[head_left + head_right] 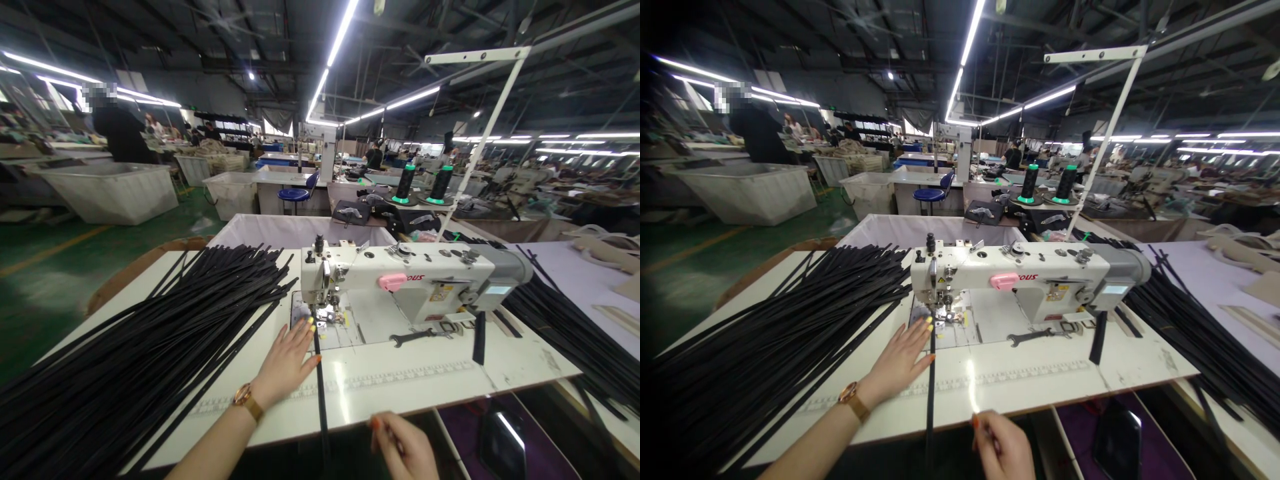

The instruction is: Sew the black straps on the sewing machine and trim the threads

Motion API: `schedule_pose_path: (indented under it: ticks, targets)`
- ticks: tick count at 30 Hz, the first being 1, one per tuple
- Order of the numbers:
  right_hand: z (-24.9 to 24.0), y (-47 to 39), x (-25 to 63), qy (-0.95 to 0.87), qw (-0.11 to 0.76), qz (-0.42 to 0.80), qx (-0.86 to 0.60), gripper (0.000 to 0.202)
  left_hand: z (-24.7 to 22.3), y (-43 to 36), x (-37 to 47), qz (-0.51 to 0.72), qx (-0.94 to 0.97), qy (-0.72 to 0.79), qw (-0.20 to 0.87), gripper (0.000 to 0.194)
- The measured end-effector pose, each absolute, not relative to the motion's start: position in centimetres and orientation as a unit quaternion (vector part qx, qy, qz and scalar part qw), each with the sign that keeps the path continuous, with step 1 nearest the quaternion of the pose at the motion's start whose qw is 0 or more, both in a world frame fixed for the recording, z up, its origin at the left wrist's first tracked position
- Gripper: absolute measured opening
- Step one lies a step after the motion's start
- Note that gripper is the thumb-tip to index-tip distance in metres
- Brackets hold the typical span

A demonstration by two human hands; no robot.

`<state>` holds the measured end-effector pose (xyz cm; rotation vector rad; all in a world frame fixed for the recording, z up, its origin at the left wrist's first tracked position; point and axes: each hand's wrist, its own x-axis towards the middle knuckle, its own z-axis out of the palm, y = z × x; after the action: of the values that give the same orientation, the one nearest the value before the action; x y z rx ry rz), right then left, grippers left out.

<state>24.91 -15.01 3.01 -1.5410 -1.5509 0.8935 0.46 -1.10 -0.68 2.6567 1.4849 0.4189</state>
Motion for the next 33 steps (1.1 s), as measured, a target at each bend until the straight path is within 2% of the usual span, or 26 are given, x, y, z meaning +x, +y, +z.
schedule_pose_path:
  ticks: [3, 8, 12, 33]
  targets:
    - [3.7, -10.0, 26.8, -0.637, 0.379, 0.237, -0.628, 0.037, -0.4, -1.2, 0.5, 0.13, 0.864, 0.485, 0.033, 0.061]
    - [2.6, -5.4, 27.6, -0.655, 0.319, 0.159, -0.666, 0.03, -0.3, -1.2, 0.5, 0.128, 0.865, 0.484, 0.028, 0.061]
    - [1.7, -5.5, 27.5, -0.671, 0.287, 0.149, -0.667, 0.027, -0.5, -1.2, 0.4, 0.131, 0.865, 0.484, 0.03, 0.061]
    - [1.4, -6.0, 27.7, -0.68, 0.283, 0.146, -0.66, 0.024, -0.9, -1.1, 0.4, 0.151, 0.864, 0.48, 0.021, 0.059]
